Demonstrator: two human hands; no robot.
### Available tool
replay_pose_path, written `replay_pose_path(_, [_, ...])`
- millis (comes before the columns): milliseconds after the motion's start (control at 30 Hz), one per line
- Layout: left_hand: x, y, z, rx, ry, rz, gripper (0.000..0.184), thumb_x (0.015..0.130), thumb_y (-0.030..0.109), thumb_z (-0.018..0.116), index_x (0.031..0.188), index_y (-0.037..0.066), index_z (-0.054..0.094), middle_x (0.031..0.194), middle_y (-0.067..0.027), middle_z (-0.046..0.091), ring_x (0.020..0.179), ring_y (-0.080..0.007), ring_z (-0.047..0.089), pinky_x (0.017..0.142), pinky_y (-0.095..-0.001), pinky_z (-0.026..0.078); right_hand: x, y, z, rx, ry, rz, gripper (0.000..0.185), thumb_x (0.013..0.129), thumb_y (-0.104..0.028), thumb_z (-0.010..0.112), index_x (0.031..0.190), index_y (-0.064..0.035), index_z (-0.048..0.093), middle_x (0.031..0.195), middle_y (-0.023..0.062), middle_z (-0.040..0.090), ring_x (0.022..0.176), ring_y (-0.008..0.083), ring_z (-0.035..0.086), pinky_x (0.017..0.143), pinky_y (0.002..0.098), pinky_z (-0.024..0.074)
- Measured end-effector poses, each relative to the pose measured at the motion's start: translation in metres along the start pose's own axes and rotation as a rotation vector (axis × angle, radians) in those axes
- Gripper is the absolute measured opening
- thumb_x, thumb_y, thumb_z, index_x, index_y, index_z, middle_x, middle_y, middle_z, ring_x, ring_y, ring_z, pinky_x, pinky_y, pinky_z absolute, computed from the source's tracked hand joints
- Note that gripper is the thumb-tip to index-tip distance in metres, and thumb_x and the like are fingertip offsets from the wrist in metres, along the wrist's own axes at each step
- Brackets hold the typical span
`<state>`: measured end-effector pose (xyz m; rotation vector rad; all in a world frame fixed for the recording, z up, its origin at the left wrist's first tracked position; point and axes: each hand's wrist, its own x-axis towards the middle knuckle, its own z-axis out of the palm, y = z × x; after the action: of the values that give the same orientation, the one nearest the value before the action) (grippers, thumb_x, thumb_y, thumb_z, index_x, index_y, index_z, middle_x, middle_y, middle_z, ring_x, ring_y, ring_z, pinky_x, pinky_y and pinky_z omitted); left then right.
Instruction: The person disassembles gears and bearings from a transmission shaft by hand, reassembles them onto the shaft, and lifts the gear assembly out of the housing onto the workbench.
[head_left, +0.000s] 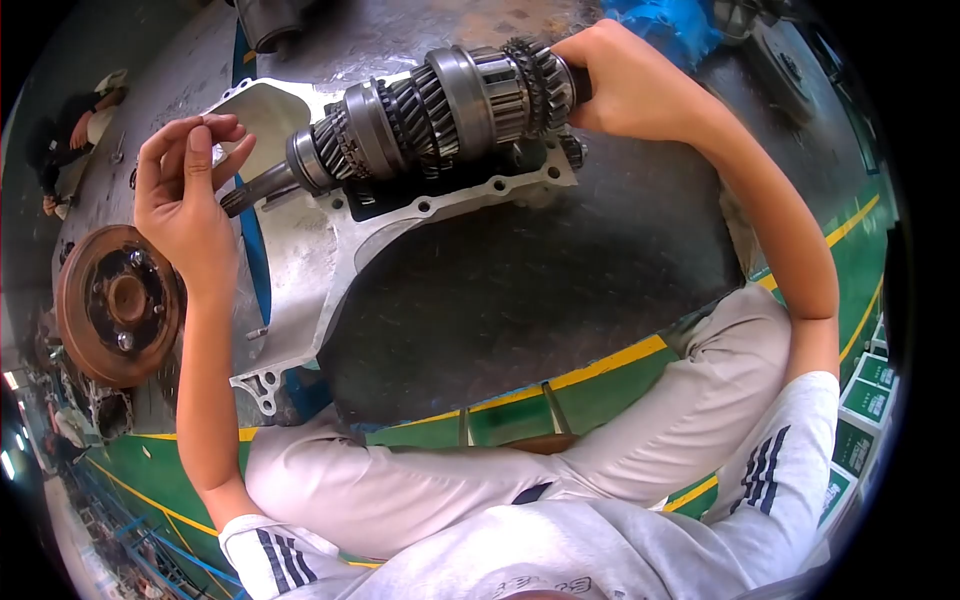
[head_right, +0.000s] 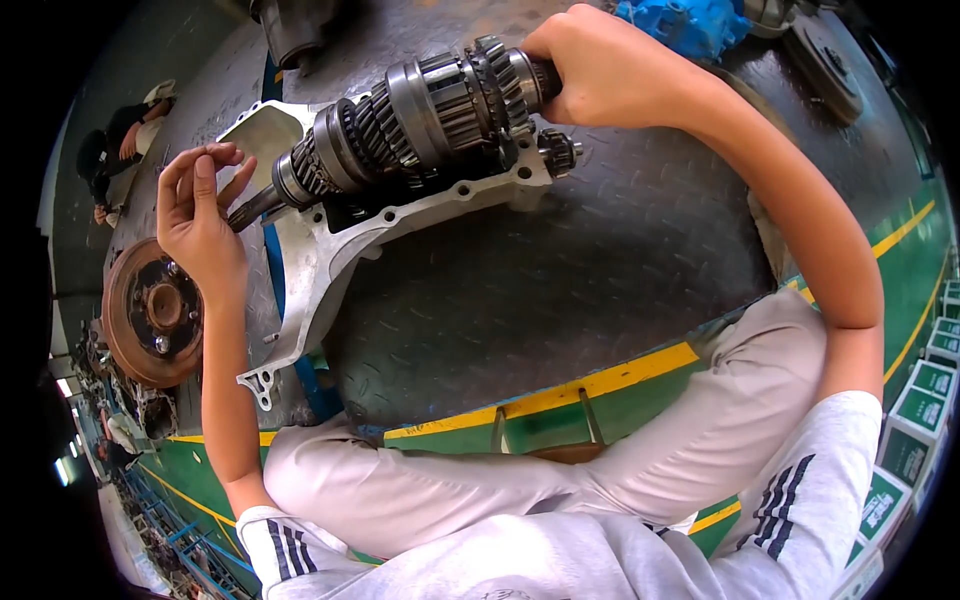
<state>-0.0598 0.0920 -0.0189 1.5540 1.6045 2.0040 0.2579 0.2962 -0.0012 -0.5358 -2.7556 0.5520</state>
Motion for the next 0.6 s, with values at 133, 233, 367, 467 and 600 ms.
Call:
replay_pose_path(133, [-0.001,0.0,0.0,-0.014,0.03,-0.064,0.014,0.105,0.007,0.059,0.113,-0.004,0.063,0.105,-0.0177,0.073,0.098,-0.0247,0.074,0.087,-0.0404,0.066,-0.002,0.004,0.0,0.039,-0.014,-0.047,0.028,0.067,0.001,0.077,0.093,0.0061,0.07,0.081,0.0217,0.07,0.071,0.0315,0.066,0.071,0.0364,0.054])
replay_pose_path(233, [-0.003,-0.004,-0.004,0.001,-0.035,-0.128,0.017,0.106,0.011,0.058,0.117,-0.002,0.063,0.108,-0.0157,0.072,0.1,-0.0239,0.072,0.088,-0.044,0.065,0.0,0.013,-0.003,0.04,-0.089,-0.1,0.034,0.072,-0.002,0.079,0.103,0.0067,0.069,0.09,0.0234,0.071,0.079,0.0331,0.068,0.078,0.0382,0.0553])
replay_pose_path(367, [-0.002,-0.007,-0.002,0.058,-0.109,-0.118,0.018,0.107,0.01,0.057,0.116,-0.004,0.063,0.107,-0.0143,0.072,0.099,-0.0208,0.072,0.093,-0.0361,0.062,-0.003,0.014,-0.012,0.081,-0.124,-0.135,0.04,0.079,-0.006,0.081,0.114,0.0074,0.066,0.098,0.0239,0.071,0.088,0.035,0.068,0.086,0.0396,0.0548])
replay_pose_path(467, [0.002,-0.01,-0.004,0.169,-0.23,-0.19,0.022,0.109,0.016,0.054,0.118,-0.001,0.064,0.112,-0.0099,0.073,0.106,-0.0182,0.07,0.094,-0.0332,0.057,-0.001,0.011,-0.016,0.047,-0.179,-0.055,0.04,0.082,-0.01,0.082,0.114,0.0075,0.065,0.096,0.0227,0.071,0.092,0.0363,0.068,0.088,0.0399,0.0532])
replay_pose_path(600, [0.005,-0.009,-0.002,0.282,-0.318,-0.238,0.027,0.111,0.021,0.048,0.116,0.002,0.067,0.112,-0.0065,0.073,0.109,-0.0164,0.069,0.094,-0.0326,0.055,0.004,0.008,-0.018,0.032,-0.232,-0.019,0.037,0.078,-0.01,0.084,0.106,0.0077,0.066,0.089,0.0217,0.071,0.086,0.0355,0.069,0.081,0.0387,0.0524])
